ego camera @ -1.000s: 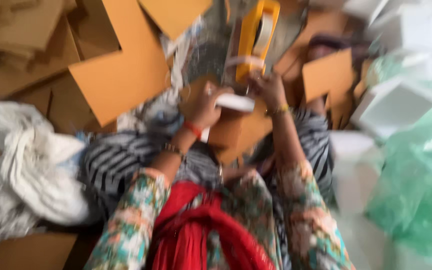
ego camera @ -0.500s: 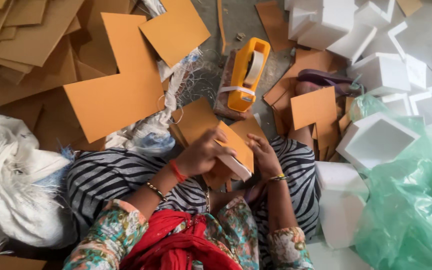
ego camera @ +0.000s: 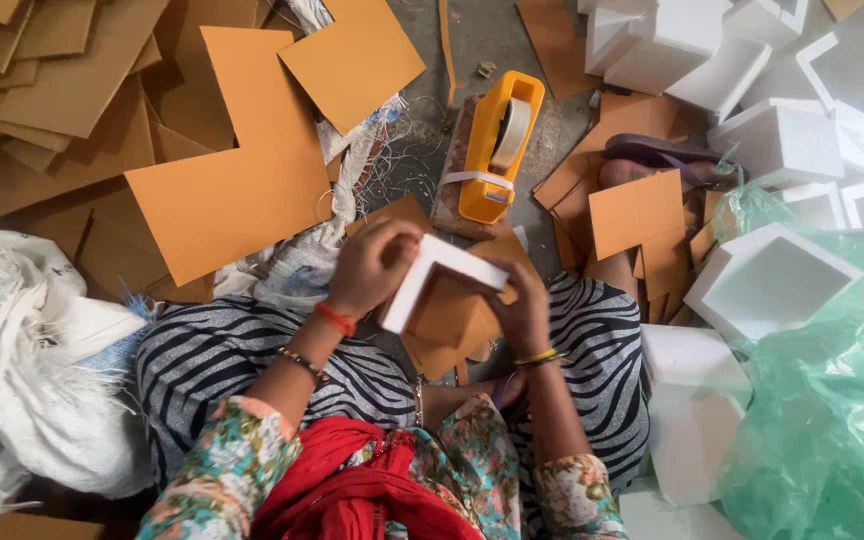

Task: The person sits on the floor and assembles small cardboard boxes by inserting white foam inserts into the brown cardboard shells. They use a handheld tape dispenser to seal the boxes and place the finished units into a pile.

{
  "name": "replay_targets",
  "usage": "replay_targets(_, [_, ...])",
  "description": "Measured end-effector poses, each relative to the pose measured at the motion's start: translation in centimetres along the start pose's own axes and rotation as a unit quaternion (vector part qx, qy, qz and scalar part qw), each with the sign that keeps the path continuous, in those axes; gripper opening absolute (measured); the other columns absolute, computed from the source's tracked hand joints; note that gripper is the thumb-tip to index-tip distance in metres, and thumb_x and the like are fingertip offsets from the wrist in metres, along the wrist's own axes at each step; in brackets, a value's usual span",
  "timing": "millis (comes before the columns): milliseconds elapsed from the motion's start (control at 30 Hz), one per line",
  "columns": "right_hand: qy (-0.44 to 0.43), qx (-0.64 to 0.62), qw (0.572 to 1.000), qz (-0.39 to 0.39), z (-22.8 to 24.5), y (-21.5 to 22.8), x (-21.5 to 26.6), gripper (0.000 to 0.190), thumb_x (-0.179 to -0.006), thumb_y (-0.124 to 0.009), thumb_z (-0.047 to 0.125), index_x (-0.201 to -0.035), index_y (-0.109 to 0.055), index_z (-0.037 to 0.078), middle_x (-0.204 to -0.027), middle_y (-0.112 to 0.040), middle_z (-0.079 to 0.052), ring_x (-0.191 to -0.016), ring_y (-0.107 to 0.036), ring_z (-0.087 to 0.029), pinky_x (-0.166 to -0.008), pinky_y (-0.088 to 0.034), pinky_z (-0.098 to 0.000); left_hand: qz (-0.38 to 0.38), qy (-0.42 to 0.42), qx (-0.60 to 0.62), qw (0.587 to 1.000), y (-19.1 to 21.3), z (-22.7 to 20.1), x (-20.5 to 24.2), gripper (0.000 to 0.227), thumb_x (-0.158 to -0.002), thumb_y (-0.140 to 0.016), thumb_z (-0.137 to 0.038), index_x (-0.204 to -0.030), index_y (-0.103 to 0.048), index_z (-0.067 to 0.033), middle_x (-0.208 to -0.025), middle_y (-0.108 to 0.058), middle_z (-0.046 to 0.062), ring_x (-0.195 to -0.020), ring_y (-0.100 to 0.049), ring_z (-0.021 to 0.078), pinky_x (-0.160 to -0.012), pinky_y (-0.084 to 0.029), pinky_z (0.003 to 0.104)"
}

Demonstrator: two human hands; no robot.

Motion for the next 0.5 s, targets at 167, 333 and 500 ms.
replay_targets(167, [0.017,-0.121,0.990,0.062,0.0,-3.2,-0.4,0.041,-0.089,-0.079,0.010,-0.125,-0.063,0.000,-0.121,-0.073,-0.011,-0.113,-0.071,-0.020,-0.097,-0.058,-0.0328,0.086,-0.145,-0.175,0.970,-4.4,-2.0,-1.8,0.040,-0.076,-0.082,-0.036,-0.111,-0.078,-0.0170,-0.102,-0.074,0.005,-0.100,-0.066,0.0241,-0.095,-0.046,0.045])
replay_targets(333, [-0.082,-0.299,0.950,-0.048,-4.5,1.8,-7.9,0.032,-0.106,-0.064,0.029,-0.120,-0.065,0.000,-0.108,-0.071,-0.007,-0.093,-0.068,-0.015,-0.082,-0.058,-0.0269,0.093,-0.095,-0.194,0.972,-4.8,-1.1,-1.7,0.036,-0.077,-0.081,-0.025,-0.112,-0.078,-0.0212,-0.100,-0.074,0.001,-0.101,-0.066,0.0231,-0.094,-0.047,0.042])
replay_targets(500, [-0.120,-0.143,0.982,-0.031,-6.2,0.3,-16.0,0.027,-0.102,-0.066,0.027,-0.107,-0.072,0.001,-0.089,-0.068,0.000,-0.076,-0.060,-0.007,-0.067,-0.051,-0.0242,0.072,-0.113,-0.193,0.972,-4.6,-1.9,-1.7,0.036,-0.075,-0.081,-0.026,-0.112,-0.079,-0.0258,-0.098,-0.074,0.000,-0.100,-0.066,0.0235,-0.092,-0.048,0.042])
Point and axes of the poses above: each hand's wrist, its own x-axis away from the middle knuckle, its own y-axis out of the back of the hand, z = x × y, the point moved 5 cm from there along -x, towards the middle knuckle
